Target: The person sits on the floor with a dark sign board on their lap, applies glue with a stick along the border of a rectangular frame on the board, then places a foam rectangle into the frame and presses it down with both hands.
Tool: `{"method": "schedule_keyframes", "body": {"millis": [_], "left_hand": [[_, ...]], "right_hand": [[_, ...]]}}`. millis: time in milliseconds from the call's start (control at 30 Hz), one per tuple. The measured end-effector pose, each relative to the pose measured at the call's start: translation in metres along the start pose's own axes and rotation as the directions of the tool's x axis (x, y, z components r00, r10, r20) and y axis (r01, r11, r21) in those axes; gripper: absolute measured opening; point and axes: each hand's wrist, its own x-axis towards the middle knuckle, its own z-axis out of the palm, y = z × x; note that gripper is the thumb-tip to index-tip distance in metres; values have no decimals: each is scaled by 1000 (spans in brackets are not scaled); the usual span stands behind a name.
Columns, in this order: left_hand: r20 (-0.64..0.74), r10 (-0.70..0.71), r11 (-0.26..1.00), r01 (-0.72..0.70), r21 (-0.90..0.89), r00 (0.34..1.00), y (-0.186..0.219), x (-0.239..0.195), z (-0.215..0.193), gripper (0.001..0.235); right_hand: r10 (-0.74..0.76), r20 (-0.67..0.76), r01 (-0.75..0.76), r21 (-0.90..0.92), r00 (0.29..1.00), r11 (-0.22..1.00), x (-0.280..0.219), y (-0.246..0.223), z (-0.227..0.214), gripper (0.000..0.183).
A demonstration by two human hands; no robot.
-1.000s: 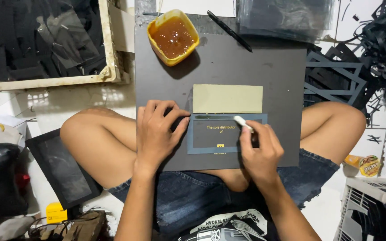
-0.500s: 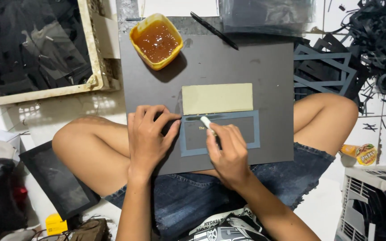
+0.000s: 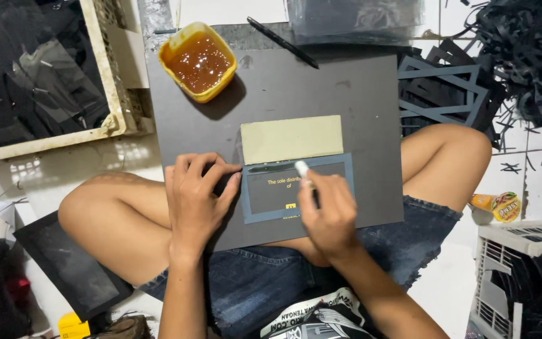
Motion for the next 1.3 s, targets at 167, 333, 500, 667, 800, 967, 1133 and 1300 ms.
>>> {"method": "schedule_keyframes", "body": {"millis": [167, 333, 500, 667, 800, 967, 1133, 1300], "left_hand": [[-5, 7, 1000, -7, 18, 1000, 0, 0, 1, 10], [-2, -7, 1000, 7, 22, 1000, 1, 0, 1, 10], [-4, -11, 1000, 11, -9, 1000, 1, 0, 1, 11], [-5, 5, 1000, -5, -12, 1000, 0, 0, 0, 10], [5, -8, 1000, 8, -8, 1000, 0, -1, 0, 10], [-6, -2, 1000, 2, -4, 1000, 0, 1, 1, 11], [-12, 1, 1000, -1, 7, 1000, 0, 0, 1, 11], [-4, 13, 999, -12, 30, 1000, 1, 0, 0, 10]], "right_hand": [[-12, 13, 10, 104, 1000, 994, 0, 0, 0, 12], [37, -57, -41, -67, 998, 997, -12, 40, -13, 9], [46, -32, -45, 40, 998, 998, 0, 16, -10, 12], [-34, 68, 11, 312, 997, 950, 21, -28, 15, 14], [-102, 97, 71, 285, 990, 956, 7, -12, 20, 14], [-5, 20, 4, 62, 1000, 998, -9, 32, -7, 13], [-25, -36, 24, -47, 999, 999, -9, 38, -12, 14], [-10, -11, 11, 60, 1000, 998, -16, 38, -3, 11]]}}
